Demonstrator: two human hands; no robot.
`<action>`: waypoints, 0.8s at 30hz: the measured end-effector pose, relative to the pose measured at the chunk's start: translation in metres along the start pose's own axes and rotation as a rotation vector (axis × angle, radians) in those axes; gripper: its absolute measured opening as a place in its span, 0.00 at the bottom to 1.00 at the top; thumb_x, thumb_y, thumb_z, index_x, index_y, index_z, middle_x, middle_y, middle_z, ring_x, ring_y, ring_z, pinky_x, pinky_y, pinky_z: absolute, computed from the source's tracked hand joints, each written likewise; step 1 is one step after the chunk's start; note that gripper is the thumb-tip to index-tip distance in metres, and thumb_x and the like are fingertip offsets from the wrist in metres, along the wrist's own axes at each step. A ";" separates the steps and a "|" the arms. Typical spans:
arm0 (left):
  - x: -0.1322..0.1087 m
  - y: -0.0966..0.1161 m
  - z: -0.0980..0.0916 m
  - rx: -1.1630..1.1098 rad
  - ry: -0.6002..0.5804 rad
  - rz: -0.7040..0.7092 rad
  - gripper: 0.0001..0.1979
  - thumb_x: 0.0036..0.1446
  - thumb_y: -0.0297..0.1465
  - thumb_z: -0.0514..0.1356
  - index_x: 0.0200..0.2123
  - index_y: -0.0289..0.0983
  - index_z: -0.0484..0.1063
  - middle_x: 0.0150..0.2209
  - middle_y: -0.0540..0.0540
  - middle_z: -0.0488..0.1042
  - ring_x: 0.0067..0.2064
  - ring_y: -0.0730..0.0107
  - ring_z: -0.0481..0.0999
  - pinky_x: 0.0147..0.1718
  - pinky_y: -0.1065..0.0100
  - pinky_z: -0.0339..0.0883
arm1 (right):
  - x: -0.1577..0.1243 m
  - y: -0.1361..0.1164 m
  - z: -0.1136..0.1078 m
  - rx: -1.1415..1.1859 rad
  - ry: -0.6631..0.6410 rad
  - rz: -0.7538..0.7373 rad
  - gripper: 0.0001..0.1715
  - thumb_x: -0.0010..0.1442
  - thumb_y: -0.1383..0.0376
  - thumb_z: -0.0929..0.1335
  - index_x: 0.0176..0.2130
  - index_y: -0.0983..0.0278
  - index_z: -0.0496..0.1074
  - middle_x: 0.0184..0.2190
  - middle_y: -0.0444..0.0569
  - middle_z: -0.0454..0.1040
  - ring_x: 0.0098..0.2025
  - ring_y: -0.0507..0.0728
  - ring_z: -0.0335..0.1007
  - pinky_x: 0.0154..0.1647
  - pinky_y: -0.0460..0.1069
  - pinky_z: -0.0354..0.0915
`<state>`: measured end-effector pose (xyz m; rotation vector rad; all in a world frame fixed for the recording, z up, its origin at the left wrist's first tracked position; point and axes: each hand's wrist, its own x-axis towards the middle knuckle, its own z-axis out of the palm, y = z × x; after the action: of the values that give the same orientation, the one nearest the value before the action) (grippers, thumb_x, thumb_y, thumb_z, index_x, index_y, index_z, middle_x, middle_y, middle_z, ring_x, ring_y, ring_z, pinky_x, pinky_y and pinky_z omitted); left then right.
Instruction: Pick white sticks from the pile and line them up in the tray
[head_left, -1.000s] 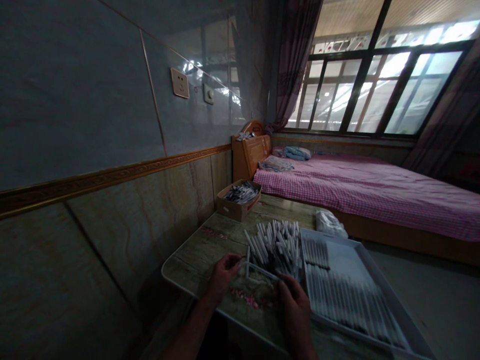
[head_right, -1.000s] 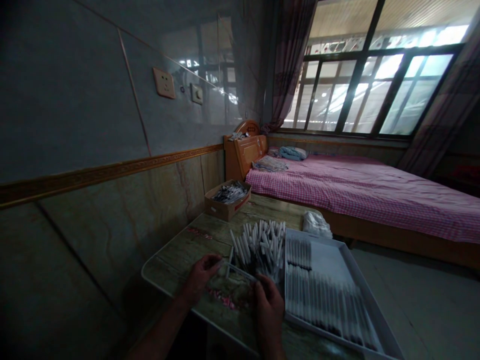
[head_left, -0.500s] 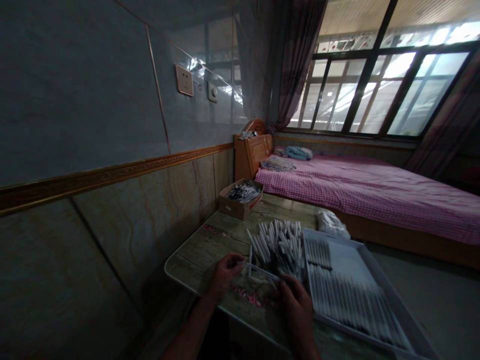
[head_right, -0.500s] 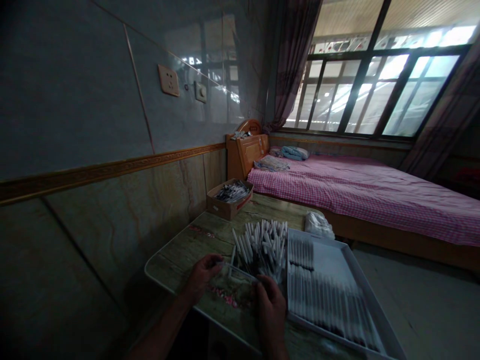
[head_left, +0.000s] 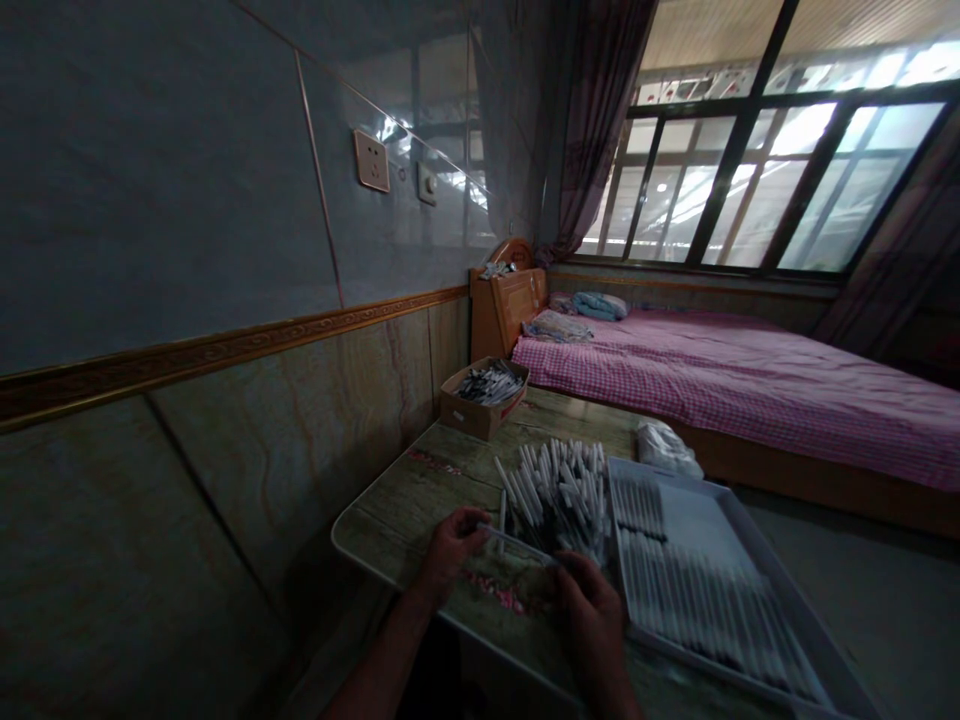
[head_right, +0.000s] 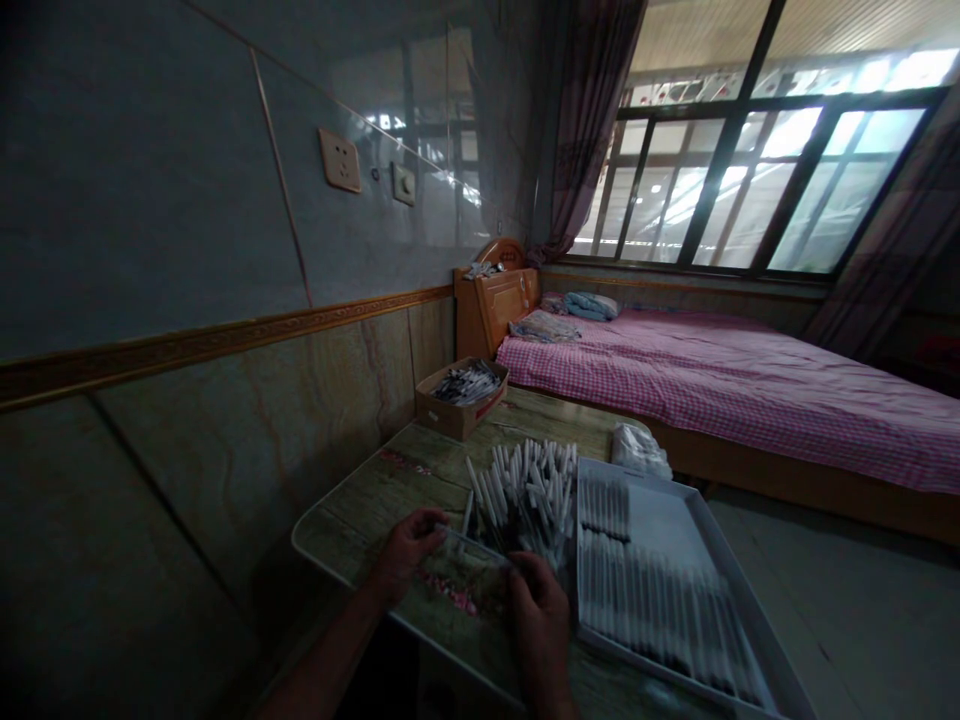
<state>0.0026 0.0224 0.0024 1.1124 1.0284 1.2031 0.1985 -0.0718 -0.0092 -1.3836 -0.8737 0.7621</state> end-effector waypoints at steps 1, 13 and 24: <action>0.000 -0.001 0.000 -0.003 -0.005 0.002 0.15 0.34 0.35 0.72 0.29 0.37 0.77 0.26 0.50 0.75 0.31 0.68 0.73 0.32 0.69 0.64 | 0.000 0.001 0.000 -0.006 -0.015 -0.001 0.22 0.46 0.50 0.73 0.35 0.64 0.80 0.32 0.50 0.80 0.36 0.62 0.76 0.36 0.50 0.71; -0.003 -0.001 0.002 -0.220 0.056 -0.069 0.26 0.34 0.48 0.73 0.32 0.36 0.76 0.30 0.48 0.79 0.28 0.70 0.74 0.30 0.70 0.69 | -0.006 0.007 0.009 -0.331 -0.268 -0.217 0.19 0.59 0.54 0.65 0.45 0.56 0.80 0.43 0.48 0.82 0.45 0.60 0.78 0.47 0.50 0.70; -0.002 0.001 0.007 -0.049 -0.012 0.040 0.18 0.43 0.46 0.68 0.31 0.39 0.75 0.28 0.47 0.78 0.27 0.67 0.73 0.29 0.67 0.69 | -0.005 0.008 0.006 -0.380 -0.212 -0.158 0.24 0.60 0.47 0.63 0.37 0.58 0.81 0.32 0.49 0.82 0.34 0.59 0.78 0.36 0.49 0.67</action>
<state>0.0094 0.0199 0.0045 1.1053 0.9664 1.2460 0.1912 -0.0726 -0.0173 -1.5587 -1.3303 0.6501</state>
